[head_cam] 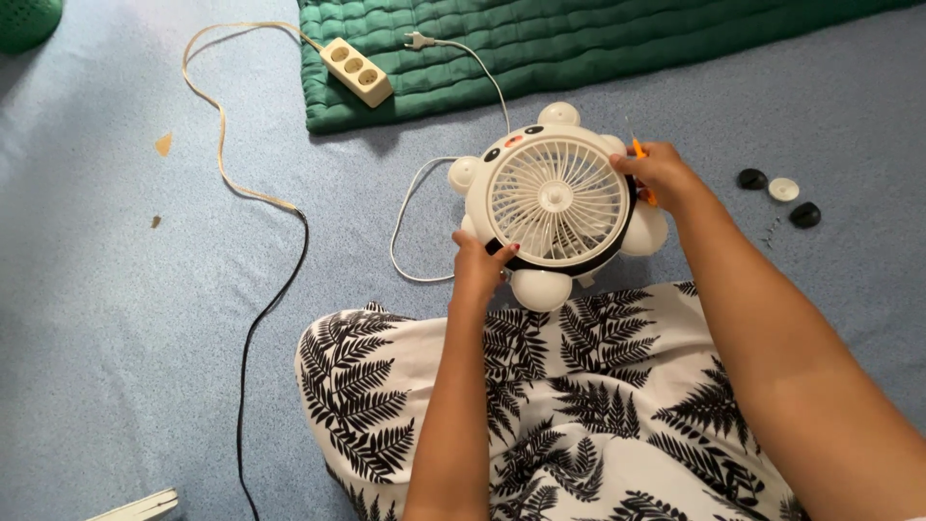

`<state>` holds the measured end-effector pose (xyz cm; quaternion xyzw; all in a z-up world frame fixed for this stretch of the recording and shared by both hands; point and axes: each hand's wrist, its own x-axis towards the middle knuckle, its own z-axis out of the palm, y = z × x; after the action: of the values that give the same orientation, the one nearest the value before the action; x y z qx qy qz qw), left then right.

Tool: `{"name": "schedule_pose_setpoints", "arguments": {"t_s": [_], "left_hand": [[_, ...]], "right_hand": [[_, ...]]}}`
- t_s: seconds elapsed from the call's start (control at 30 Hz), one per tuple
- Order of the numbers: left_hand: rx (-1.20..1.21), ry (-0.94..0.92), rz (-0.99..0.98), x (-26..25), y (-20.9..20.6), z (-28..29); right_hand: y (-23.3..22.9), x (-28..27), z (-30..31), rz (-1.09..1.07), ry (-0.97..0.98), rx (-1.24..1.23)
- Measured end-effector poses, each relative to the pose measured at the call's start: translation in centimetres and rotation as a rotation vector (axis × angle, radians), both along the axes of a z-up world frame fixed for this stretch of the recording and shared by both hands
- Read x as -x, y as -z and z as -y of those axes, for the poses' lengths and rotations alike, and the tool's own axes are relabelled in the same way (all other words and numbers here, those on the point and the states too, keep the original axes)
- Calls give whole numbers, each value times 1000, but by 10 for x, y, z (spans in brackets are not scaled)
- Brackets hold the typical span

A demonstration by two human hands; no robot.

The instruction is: The person assembles a small white bear-shaped fan by attaching the fan blade to the motor, securing it with a screwdriver, and then snapping the front cover into place.

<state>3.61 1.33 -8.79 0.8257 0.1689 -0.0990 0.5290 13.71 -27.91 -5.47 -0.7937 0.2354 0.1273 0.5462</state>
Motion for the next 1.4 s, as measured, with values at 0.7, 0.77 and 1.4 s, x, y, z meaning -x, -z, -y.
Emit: {"name": "schedule_pose_setpoints", "arguments": {"t_s": [0.7, 0.77, 1.4], "left_hand": [[700, -8, 133, -29, -7, -36], [419, 42, 286, -28, -15, -41], [197, 96, 533, 8, 2, -30]], "right_hand": [[-6, 25, 16, 306, -147, -268], [-18, 33, 10, 386, -167, -273], [145, 62, 62, 295, 161, 134]]}}
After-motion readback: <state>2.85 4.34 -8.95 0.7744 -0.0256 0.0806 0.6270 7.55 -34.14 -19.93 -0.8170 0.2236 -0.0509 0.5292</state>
